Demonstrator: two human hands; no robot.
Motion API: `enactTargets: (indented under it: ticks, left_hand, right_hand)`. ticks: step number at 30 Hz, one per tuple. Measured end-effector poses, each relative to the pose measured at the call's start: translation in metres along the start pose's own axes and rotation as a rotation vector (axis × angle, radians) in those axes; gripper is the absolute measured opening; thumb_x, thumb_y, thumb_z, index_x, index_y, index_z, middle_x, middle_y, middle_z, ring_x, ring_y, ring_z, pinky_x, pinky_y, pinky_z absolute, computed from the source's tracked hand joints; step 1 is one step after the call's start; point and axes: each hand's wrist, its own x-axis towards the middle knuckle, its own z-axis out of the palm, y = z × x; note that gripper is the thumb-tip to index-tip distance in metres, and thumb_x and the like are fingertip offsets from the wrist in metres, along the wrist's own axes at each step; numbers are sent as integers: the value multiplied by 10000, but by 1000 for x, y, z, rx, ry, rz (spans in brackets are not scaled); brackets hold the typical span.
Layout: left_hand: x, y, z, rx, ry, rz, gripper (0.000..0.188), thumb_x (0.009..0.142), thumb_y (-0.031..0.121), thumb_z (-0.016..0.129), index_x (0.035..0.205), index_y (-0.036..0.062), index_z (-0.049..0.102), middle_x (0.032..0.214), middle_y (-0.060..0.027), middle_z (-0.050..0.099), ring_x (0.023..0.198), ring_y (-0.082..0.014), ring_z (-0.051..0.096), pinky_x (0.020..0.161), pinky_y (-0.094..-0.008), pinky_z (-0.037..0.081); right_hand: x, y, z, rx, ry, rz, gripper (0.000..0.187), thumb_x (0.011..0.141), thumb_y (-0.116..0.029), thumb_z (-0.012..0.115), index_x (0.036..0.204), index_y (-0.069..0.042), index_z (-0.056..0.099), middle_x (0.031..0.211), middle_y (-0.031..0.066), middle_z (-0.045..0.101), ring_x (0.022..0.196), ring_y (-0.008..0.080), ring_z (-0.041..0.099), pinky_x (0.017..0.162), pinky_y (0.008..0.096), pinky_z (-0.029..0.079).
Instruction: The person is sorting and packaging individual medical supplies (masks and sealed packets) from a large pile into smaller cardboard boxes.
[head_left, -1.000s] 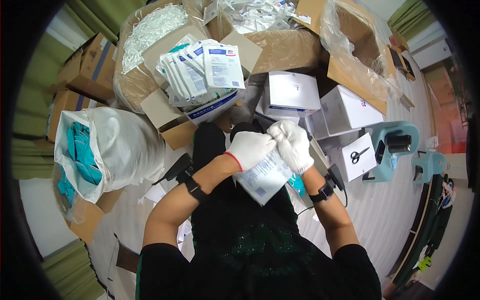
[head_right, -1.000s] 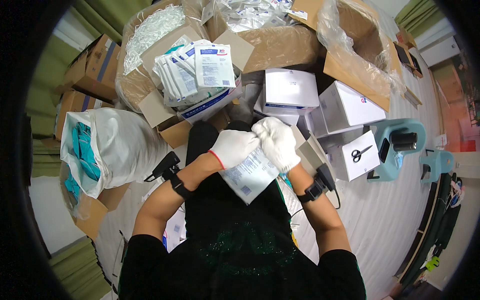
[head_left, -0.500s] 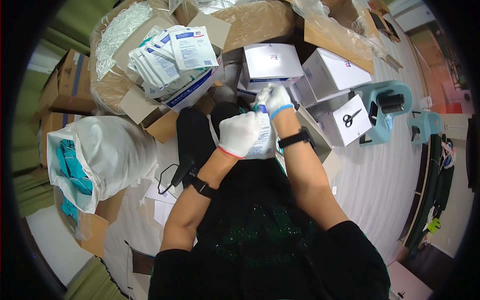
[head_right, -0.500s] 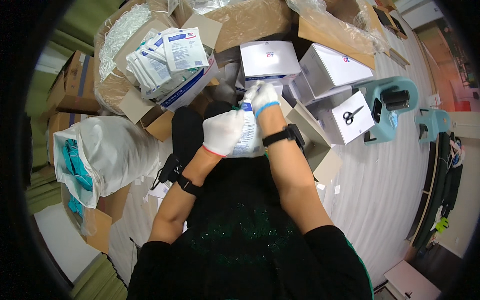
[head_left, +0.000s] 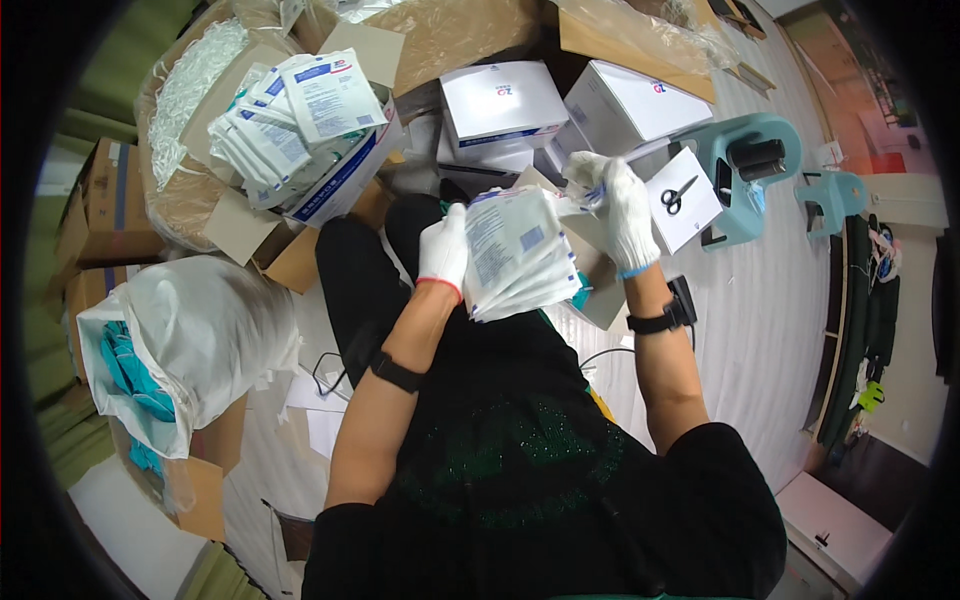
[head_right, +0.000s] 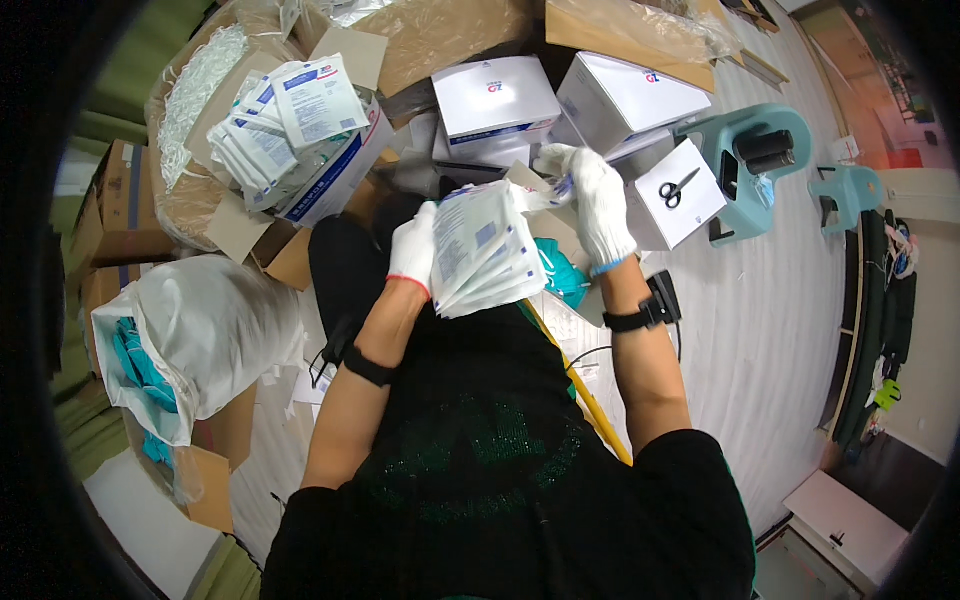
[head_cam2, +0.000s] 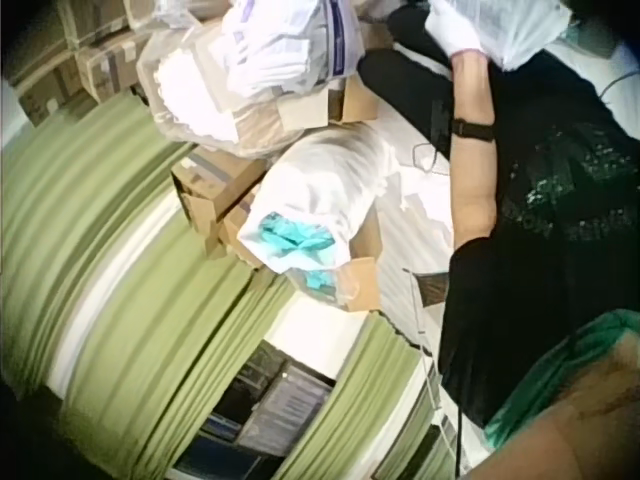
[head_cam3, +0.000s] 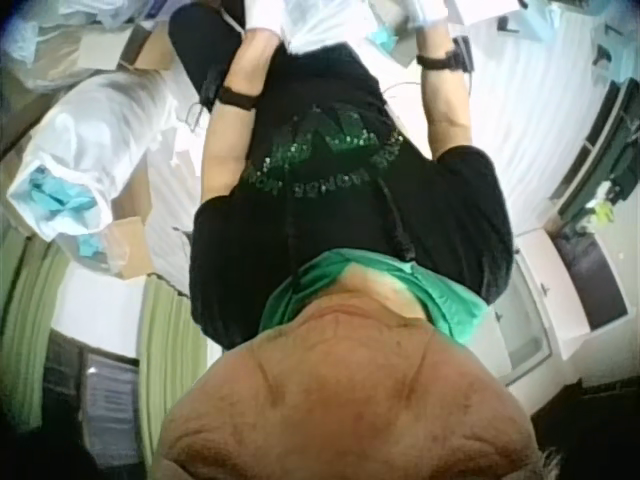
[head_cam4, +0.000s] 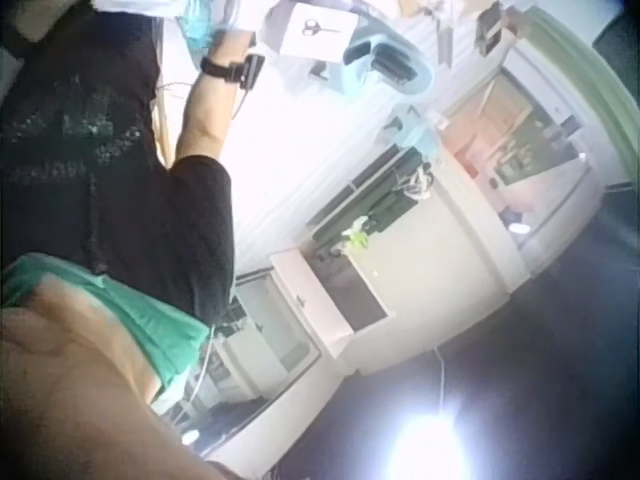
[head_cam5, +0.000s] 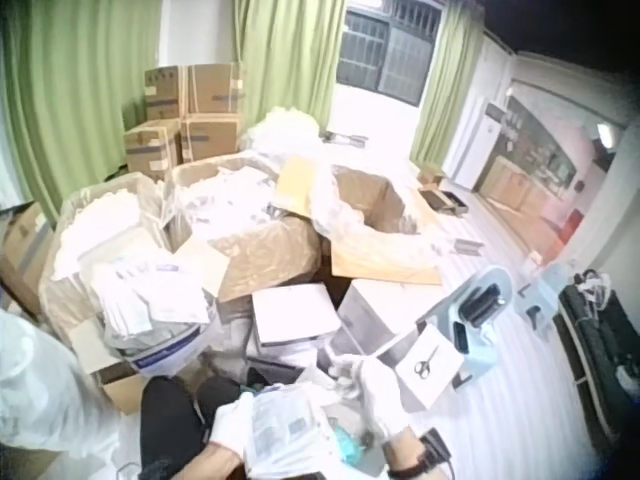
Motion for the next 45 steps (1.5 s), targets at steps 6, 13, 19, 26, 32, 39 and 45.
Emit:
enactTargets:
  ticks: [6,13,19,26,32,39,45]
  left_hand:
    - [59,-62,32,321,-227,-167,535,916,384,512,1024,-116,665,970,-218,700,867,-267,669,782,-376,484]
    - [121,-138,51,31,-722,-656,442,988,328,469,1289,19,567,1141,-109,676,1018,-251,670,855,-376,546]
    - [103,-140,82,-28,-804,-850,423,992,421,467,1221,88,591,1103,-77,673,932,-232,673,764,-349,552]
    - [104,-147,76,65,-472,-722,444,992,472,468,1180,92,600,1082,-78,670,862,-209,677,669,-329,551]
    - [68,-112,76,-7,-209,-811,705,988,632,330,1170,-8,563,1008,-169,643,648,-211,612,450,-258,448]
    - [71,-119,61,41,-222,-737,624,1008,573,347,1173,13,570,965,-139,654,715,-203,630,522,-290,506]
    - [71,-136,65,47,-237,-748,576,1001,516,397,1189,-3,565,868,-151,689,630,-225,661,467,-322,506]
  right_hand:
    - [-53,-36,-21,-376,-139,-59,358,997,-169,520,1311,1,551,1302,149,593,1140,204,581,978,318,458]
    - [-93,-39,-43,-980,-390,-316,775,803,-465,724,1426,-104,438,1382,199,494,1252,368,523,1016,388,460]
    - [-109,5,-64,-1116,-158,-343,498,696,-188,826,1126,-131,582,1062,90,611,913,303,650,724,377,548]
    - [-99,22,-79,-1239,-191,-544,293,726,-74,732,987,-143,619,919,48,649,723,273,660,610,354,536]
    - [-90,84,-118,-1358,78,-333,202,770,-33,632,932,-150,660,914,58,663,742,276,661,634,361,539]
    - [-87,107,-114,-1311,166,-283,228,791,-52,601,977,-162,675,917,70,671,819,290,667,710,377,543]
    - [-102,138,-140,-1388,145,-164,267,772,-58,623,1007,-173,679,925,73,664,854,296,660,747,398,540]
